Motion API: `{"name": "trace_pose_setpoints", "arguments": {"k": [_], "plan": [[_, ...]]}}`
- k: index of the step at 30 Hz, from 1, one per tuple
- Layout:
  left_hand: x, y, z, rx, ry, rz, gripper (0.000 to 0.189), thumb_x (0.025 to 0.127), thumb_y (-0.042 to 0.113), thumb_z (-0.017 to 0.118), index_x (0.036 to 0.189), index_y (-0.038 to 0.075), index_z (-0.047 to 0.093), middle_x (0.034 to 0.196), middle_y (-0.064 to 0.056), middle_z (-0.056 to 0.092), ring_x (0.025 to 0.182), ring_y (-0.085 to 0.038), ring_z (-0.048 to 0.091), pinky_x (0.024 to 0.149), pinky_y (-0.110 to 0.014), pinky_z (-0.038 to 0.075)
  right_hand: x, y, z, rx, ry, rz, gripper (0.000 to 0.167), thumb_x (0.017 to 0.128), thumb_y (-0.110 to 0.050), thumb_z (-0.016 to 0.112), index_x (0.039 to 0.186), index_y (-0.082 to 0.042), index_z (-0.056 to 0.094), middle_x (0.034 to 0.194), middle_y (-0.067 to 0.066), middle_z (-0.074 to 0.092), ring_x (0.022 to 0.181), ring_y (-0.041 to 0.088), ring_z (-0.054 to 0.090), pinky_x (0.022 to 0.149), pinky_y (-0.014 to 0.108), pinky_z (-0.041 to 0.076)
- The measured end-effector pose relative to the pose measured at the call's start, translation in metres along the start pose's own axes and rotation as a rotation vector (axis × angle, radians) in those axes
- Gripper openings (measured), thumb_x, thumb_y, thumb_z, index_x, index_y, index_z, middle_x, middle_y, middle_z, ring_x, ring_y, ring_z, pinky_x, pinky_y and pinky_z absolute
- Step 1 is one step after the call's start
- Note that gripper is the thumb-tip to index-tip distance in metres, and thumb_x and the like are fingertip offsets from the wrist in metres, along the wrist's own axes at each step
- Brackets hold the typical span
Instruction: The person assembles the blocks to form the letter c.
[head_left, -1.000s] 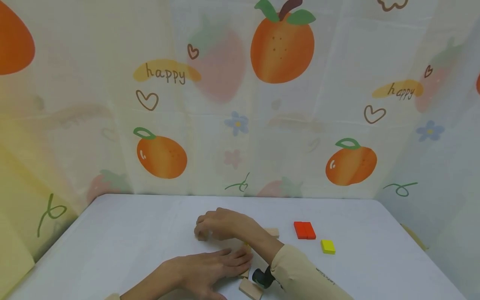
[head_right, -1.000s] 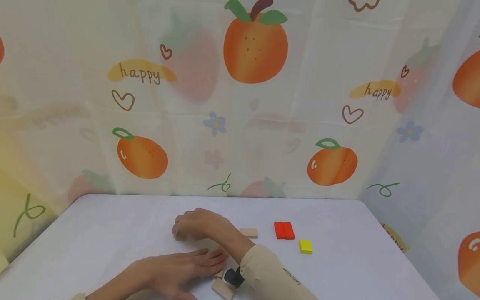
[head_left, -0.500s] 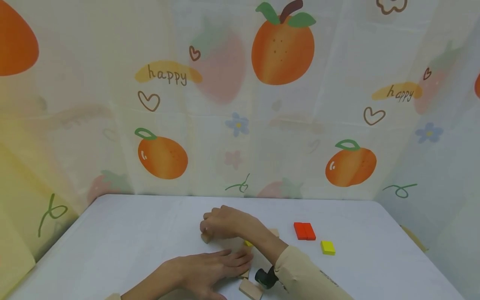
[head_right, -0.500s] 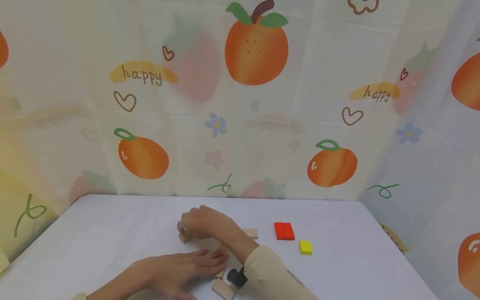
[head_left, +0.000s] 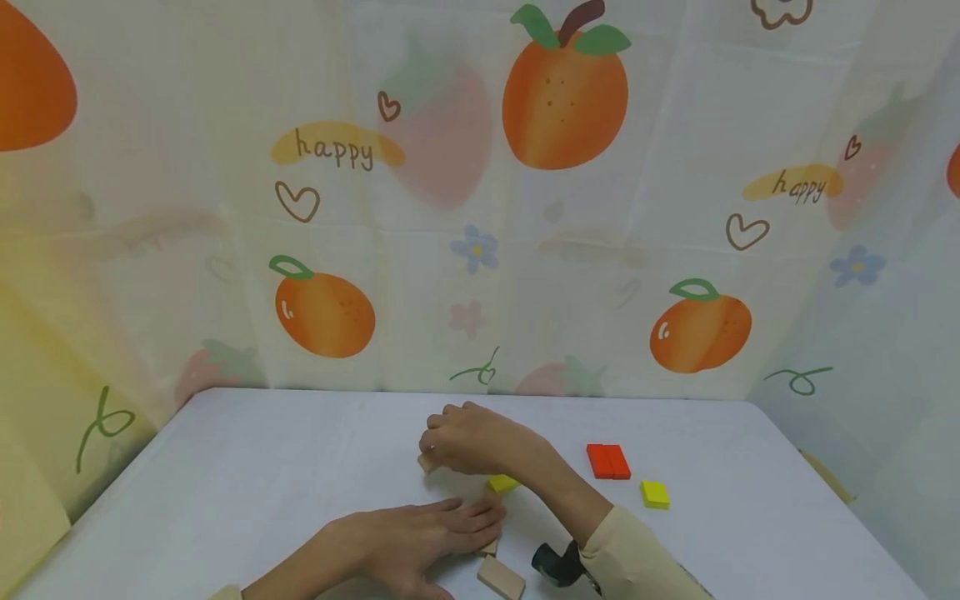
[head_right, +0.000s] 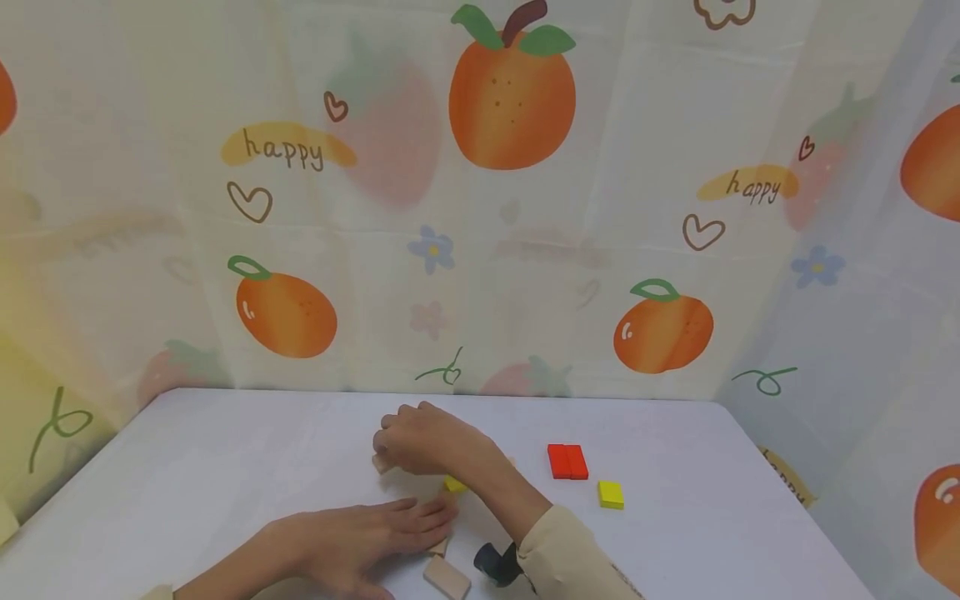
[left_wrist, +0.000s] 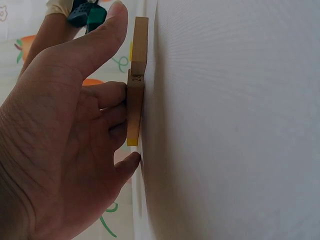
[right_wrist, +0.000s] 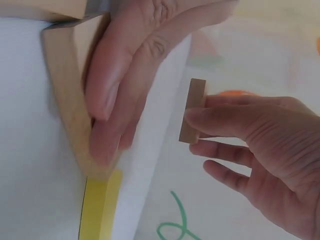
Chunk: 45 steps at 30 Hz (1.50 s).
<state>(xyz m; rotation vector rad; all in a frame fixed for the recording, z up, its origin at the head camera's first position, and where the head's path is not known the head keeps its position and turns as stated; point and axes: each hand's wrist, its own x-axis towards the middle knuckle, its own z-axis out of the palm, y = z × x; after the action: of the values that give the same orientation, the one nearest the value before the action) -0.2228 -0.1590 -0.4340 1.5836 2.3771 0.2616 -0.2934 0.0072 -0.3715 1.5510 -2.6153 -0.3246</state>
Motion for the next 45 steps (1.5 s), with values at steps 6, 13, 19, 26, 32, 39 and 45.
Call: {"name": "trace_pose_setpoints", "arguments": {"k": [6,13,19,26,32,39,45], "plan": [[-0.001,0.000,-0.001,0.019,0.004,0.002,0.084,0.102,0.062,0.051,0.167,0.015,0.025,0.176,-0.003,0.023,0.164,-0.020,0.024,0.129,-0.044,0.033,-0.024,0.003,-0.002,0.008,0.038,0.019,0.015,0.102,-0.028,0.069,0.113,-0.029,0.079,0.099,-0.013,0.071,0.091,0.006,0.060,0.081,0.018,0.049],[-0.003,-0.002,0.002,0.051,0.019,0.013,0.084,0.103,0.062,0.049,0.167,0.014,0.026,0.176,-0.004,0.021,0.164,-0.022,0.022,0.128,-0.046,0.035,-0.054,0.003,-0.008,0.006,0.055,0.015,0.011,0.099,-0.023,0.073,0.108,-0.027,0.078,0.093,-0.014,0.068,0.086,0.005,0.059,0.079,0.016,0.049],[-0.003,-0.003,0.003,0.091,0.029,0.026,0.082,0.104,0.062,0.048,0.166,0.013,0.027,0.176,-0.006,0.022,0.164,-0.022,0.024,0.127,-0.046,0.037,-0.080,0.002,-0.009,0.016,0.060,0.004,0.008,0.100,-0.021,0.070,0.103,-0.025,0.077,0.083,-0.014,0.061,0.078,0.003,0.052,0.073,0.015,0.044],[-0.003,-0.002,0.002,0.081,-0.001,0.001,0.083,0.104,0.063,0.047,0.167,0.015,0.024,0.176,-0.002,0.022,0.164,-0.019,0.023,0.127,-0.045,0.037,-0.110,-0.003,-0.007,0.071,0.023,0.048,0.008,0.098,-0.024,0.074,0.105,-0.026,0.077,0.080,-0.014,0.058,0.075,0.001,0.047,0.074,0.014,0.045],[0.002,-0.003,0.000,-0.016,-0.046,-0.026,0.085,0.103,0.065,0.048,0.168,0.019,0.020,0.177,0.002,0.018,0.165,-0.016,0.017,0.130,-0.047,0.032,-0.136,-0.005,-0.001,0.174,-0.047,0.071,0.013,0.096,-0.024,0.076,0.109,-0.027,0.077,0.084,-0.017,0.063,0.078,-0.002,0.049,0.076,0.014,0.048],[0.004,-0.003,0.000,-0.017,-0.046,-0.009,0.084,0.103,0.063,0.049,0.168,0.017,0.022,0.177,0.000,0.018,0.165,-0.017,0.016,0.130,-0.047,0.032,-0.162,-0.011,0.014,0.253,-0.078,0.019,0.011,0.096,-0.021,0.075,0.105,-0.026,0.078,0.084,-0.018,0.064,0.078,-0.006,0.049,0.073,0.011,0.045],[0.003,-0.003,0.000,-0.015,-0.044,-0.010,0.083,0.103,0.063,0.049,0.168,0.018,0.021,0.177,0.001,0.018,0.165,-0.017,0.017,0.130,-0.046,0.033,-0.166,-0.021,0.026,0.301,-0.213,0.059,0.014,0.097,-0.028,0.075,0.111,-0.030,0.076,0.087,-0.021,0.064,0.077,-0.007,0.048,0.076,0.013,0.049]]}}
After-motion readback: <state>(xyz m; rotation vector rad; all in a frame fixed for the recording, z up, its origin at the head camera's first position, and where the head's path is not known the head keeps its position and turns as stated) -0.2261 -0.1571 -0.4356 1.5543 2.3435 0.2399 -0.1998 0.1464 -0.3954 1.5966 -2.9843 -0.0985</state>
